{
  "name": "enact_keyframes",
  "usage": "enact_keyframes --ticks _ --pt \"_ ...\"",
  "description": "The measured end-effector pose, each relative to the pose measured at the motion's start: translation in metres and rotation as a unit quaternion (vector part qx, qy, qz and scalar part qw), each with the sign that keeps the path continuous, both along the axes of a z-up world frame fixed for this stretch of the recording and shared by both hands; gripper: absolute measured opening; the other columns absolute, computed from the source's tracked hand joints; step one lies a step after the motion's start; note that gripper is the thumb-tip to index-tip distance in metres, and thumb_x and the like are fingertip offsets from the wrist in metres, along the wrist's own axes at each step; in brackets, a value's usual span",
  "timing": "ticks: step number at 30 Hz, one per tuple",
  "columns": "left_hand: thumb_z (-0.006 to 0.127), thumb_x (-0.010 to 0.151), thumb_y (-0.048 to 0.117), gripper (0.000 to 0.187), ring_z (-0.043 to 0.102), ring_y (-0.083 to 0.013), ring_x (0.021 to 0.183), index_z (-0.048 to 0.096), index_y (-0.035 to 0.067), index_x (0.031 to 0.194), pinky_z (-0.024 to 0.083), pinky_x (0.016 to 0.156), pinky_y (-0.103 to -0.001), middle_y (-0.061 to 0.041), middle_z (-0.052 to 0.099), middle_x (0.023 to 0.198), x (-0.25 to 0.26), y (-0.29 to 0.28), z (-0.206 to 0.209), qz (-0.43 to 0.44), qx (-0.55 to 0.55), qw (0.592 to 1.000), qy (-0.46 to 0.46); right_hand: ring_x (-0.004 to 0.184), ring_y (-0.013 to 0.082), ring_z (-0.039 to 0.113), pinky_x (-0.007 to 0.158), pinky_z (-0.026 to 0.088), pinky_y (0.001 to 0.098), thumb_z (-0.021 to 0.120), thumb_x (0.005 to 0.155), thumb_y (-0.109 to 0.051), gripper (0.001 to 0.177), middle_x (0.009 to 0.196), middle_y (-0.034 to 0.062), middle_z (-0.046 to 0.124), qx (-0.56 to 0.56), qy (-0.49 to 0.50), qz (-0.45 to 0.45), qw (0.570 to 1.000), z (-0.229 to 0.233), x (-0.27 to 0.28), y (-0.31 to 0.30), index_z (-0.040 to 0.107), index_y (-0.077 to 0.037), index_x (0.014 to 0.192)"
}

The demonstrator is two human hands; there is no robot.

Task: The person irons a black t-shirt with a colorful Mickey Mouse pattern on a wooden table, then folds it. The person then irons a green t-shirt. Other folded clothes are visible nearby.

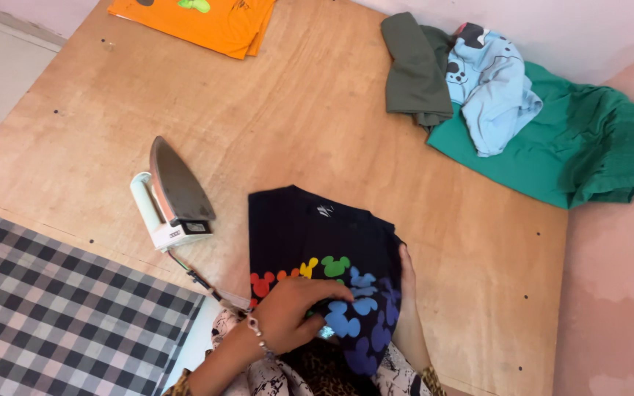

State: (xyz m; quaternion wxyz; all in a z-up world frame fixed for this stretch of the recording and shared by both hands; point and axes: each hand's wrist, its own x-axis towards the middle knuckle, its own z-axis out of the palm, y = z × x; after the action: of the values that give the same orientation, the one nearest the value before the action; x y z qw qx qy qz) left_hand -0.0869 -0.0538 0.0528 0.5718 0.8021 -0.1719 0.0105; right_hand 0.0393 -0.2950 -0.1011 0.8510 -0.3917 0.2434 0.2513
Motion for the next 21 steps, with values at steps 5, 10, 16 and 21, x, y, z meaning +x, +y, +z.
enact_keyframes --ticks 5,10,16,21 --pt "0.058 0.065 -0.012 0.059 0.069 -0.0346 0.097 0.067 0.01 0.119 0.055 0.085 -0.041 -0.013 0.073 0.105 -0.01 0.06 0.03 0.092 0.06 0.992 -0.069 0.118 0.0268 0.066 0.101 0.053 0.0436 0.059 0.096 -0.033 0.05 0.131 0.013 0.068 0.033 -0.064 -0.026 0.997 0.022 0.015 0.013 0.061 -0.004 0.135" --pt "0.058 0.075 -0.011 0.045 0.072 -0.0277 0.102 0.062 0.006 0.117 0.058 0.088 -0.039 -0.01 0.071 0.107 0.006 0.131 0.038 0.188 0.014 0.98 -0.067 0.118 0.0274 0.067 0.101 0.054 0.0454 0.062 0.099 -0.023 0.042 0.131 0.0137 0.068 0.019 -0.125 -0.037 0.991 0.094 0.015 0.034 0.06 -0.004 0.136" --pt "0.064 0.083 -0.007 0.032 0.065 -0.0267 0.103 0.072 0.007 0.111 0.05 0.091 -0.037 -0.01 0.069 0.109 0.046 0.219 0.057 0.314 0.068 0.918 -0.232 0.121 0.0229 0.068 0.105 0.055 0.0366 0.062 0.105 -0.011 0.039 0.133 0.0129 0.069 0.07 -0.211 -0.074 0.972 0.17 0.027 0.086 0.059 -0.001 0.142" --pt "0.066 0.096 -0.002 0.023 0.056 -0.0212 0.072 0.077 0.004 0.115 0.047 0.066 -0.029 -0.019 0.062 0.076 0.072 0.307 0.081 0.464 0.086 0.882 0.018 0.117 0.0208 0.07 0.104 0.057 0.0345 0.06 0.106 -0.002 0.03 0.127 0.0104 0.07 0.049 -0.32 -0.065 0.944 0.219 0.053 0.156 0.06 0.0 0.136"
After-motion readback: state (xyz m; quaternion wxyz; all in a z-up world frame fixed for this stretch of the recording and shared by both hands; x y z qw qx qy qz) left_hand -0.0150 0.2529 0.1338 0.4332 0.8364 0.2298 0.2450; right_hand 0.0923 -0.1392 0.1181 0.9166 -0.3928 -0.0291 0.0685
